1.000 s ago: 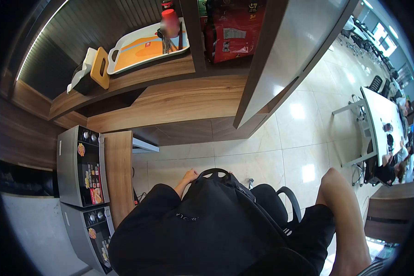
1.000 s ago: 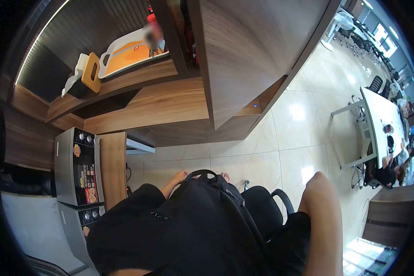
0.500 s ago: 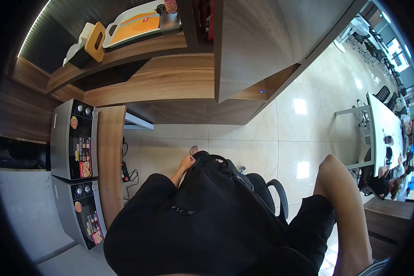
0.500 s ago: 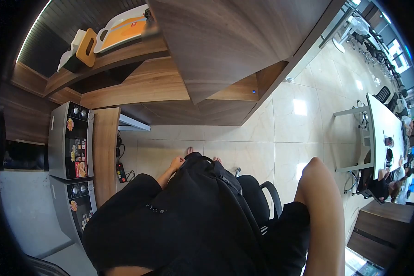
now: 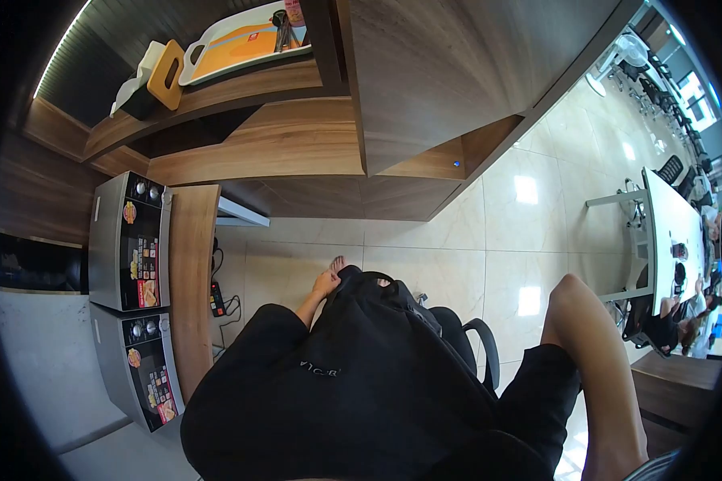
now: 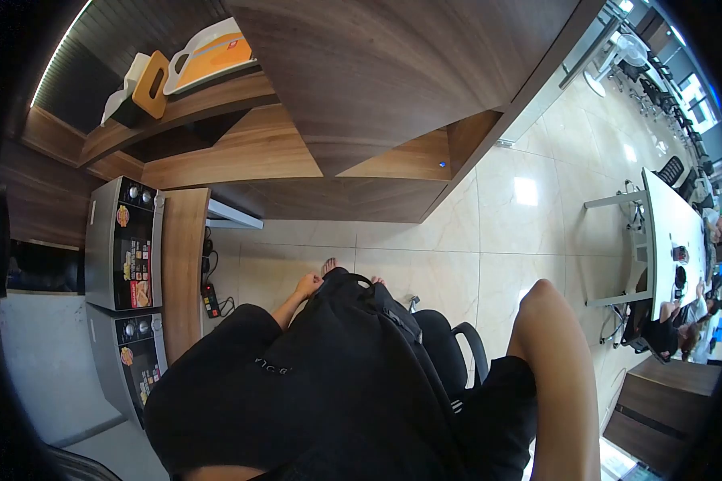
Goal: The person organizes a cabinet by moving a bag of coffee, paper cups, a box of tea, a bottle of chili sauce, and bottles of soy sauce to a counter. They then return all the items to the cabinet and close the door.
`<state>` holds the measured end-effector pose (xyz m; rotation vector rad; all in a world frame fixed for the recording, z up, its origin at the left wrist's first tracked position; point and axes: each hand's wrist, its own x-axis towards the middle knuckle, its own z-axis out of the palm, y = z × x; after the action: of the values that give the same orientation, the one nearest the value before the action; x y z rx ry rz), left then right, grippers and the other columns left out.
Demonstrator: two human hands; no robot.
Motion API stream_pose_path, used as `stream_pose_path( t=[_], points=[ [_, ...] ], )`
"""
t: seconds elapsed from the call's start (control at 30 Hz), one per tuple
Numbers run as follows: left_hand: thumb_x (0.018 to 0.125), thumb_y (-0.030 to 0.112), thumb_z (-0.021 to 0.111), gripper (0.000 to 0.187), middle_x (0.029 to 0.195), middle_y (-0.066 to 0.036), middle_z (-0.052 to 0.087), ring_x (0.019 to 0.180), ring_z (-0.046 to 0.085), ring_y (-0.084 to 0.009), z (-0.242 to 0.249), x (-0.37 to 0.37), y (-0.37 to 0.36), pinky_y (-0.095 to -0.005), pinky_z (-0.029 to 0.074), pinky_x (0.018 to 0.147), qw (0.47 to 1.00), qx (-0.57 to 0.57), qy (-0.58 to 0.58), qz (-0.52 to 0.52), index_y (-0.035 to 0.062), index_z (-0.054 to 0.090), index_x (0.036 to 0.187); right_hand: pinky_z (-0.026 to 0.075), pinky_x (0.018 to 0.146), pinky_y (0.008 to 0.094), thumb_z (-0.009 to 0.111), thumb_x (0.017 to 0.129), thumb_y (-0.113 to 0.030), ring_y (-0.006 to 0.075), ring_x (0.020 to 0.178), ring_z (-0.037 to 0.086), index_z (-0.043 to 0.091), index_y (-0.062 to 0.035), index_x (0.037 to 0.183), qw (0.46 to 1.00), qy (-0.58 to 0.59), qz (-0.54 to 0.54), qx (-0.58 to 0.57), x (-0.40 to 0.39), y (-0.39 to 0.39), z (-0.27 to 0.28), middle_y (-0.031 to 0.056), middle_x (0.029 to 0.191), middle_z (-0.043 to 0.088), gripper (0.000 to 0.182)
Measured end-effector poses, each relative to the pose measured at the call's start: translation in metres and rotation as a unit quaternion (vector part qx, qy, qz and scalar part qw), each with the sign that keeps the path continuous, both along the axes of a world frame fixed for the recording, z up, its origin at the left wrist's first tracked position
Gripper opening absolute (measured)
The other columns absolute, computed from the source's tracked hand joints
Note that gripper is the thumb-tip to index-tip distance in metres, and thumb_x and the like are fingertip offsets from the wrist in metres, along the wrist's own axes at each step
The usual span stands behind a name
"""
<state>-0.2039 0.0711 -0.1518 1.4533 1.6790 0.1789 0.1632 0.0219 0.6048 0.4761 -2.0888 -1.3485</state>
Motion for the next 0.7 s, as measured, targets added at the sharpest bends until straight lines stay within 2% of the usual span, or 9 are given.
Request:
stream_pose_path(
  t=[0.37, 0.7],
  points=[
    [0.081, 0.028, 0.069, 0.027, 0.092, -0.015, 0.073, 0.089, 0.071, -0.0295, 0.021, 0.009, -0.003, -0.0389, 0.055, 0.083, 1.000, -0.021, 0.015, 0.009, 0.0039, 0.069, 0.094, 0.046, 0.071, 0.0294, 0.057, 0.097, -0.022, 0.0085, 0.064, 0.058, 0.060, -0.0148, 0.085, 1.000, -0.001, 0.010, -0.004, 0.012, 0.006, 0.003, -0.0032, 0.076, 0.063, 0.013],
    [0.081, 0.028, 0.070, 0.027, 0.091, -0.014, 0.073, 0.090, 0.071, -0.0298, 0.014, 0.015, 0.006, -0.0402, 0.055, 0.084, 0.999, -0.038, 0.032, -0.008, 0.0052, 0.070, 0.095, 0.047, 0.068, 0.0282, 0.058, 0.096, -0.021, 0.0079, 0.064, 0.058, 0.061, -0.0139, 0.084, 1.000, -0.003, 0.003, -0.004, 0.020, 0.011, 0.007, -0.0031, 0.076, 0.064, 0.014]
  ],
)
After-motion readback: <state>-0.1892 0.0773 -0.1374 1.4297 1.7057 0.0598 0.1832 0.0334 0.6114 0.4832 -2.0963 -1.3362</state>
